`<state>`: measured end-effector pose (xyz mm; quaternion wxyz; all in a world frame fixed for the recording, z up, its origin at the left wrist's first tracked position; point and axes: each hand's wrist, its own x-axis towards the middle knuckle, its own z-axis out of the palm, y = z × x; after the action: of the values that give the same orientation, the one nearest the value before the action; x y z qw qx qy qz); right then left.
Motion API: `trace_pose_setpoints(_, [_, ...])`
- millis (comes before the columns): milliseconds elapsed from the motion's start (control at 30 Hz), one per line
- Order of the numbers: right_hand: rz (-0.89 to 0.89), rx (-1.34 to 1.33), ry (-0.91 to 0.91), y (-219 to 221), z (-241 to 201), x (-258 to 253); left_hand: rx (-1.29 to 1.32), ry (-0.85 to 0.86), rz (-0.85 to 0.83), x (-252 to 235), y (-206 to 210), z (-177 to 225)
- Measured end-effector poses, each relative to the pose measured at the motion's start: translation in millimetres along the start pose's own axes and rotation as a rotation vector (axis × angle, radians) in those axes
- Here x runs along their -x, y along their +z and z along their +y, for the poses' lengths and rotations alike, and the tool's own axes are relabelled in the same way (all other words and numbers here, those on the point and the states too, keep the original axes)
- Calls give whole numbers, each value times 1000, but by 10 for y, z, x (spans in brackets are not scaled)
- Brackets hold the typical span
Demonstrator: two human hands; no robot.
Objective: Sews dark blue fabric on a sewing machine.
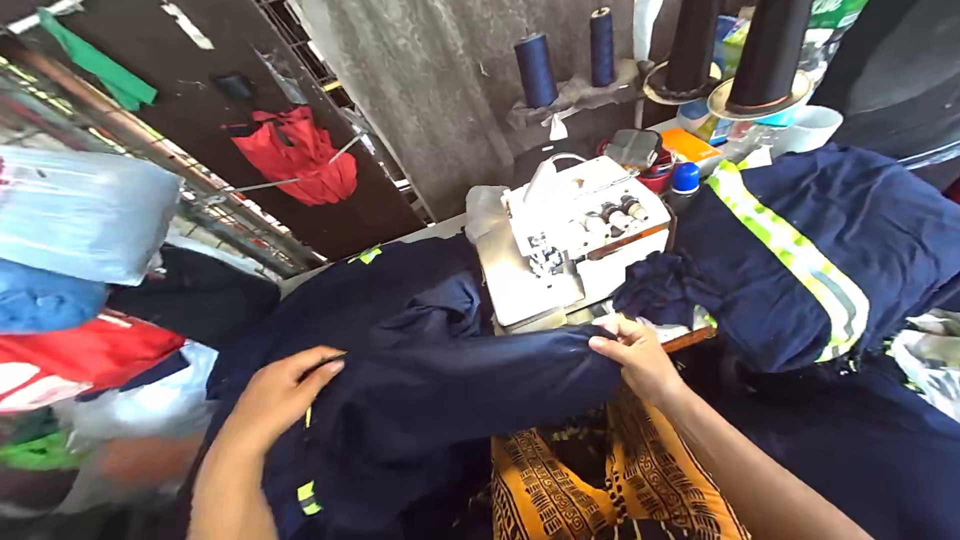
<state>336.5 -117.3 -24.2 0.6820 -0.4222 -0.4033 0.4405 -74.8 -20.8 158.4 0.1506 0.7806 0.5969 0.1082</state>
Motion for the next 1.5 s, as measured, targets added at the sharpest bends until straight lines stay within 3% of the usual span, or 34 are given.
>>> trace_pose_setpoints(67, [-22,-101,126,128,146,-30,-101,-97,-85,-346,220,-72])
trace_pose_setpoints(100, [0,-97,165,152,202,-36,-135,-104,-51,-493,479,-227])
trace_pose_setpoints(200, [77,16,221,127,269,-15,-87,-237,153,-654,1414,-398])
trace_pose_setpoints(267, [114,55,227,97,257,-17,-80,-255,345,-654,1729,-426])
trace_pose_setpoints(467, [210,45,223,147,197,-17,24,-114,408,-611,1742,-596])
trace_pose_setpoints(600, [521,-336,244,269,53,-37,61,-94,431,-580,1741,-651])
trace_pose_setpoints(700, [643,-492,202,328,74,-42,44,-152,375,-615,1728,-602])
trace_pose_setpoints(767, [620,-444,105,334,164,-23,48,-164,370,-625,1720,-600])
trace_pose_setpoints(900, [319,-51,-116,186,242,5,79,-179,394,-589,1664,-569])
trace_pose_setpoints(967, [209,88,-135,197,145,24,93,-120,508,-514,1603,-320])
trace_pose_setpoints(1067, [60,212,-358,288,29,46,135,312,667,-398,1554,397])
trace_pose_setpoints(1133, [-70,257,-555,352,-87,11,256,577,481,-300,1557,1001])
trace_pose_setpoints(1200, [-108,348,-687,404,-265,-58,320,717,335,-255,1593,1494])
trace_pose_setpoints(1267, [-16,452,-725,400,-445,-162,352,733,323,-345,1560,1800])
trace_pose_setpoints(1367, [232,677,-697,294,-627,-437,294,611,377,-620,1468,2015])
trace_pose_setpoints(1500, [378,1024,-707,213,-721,-808,178,621,266,-873,1443,2168])
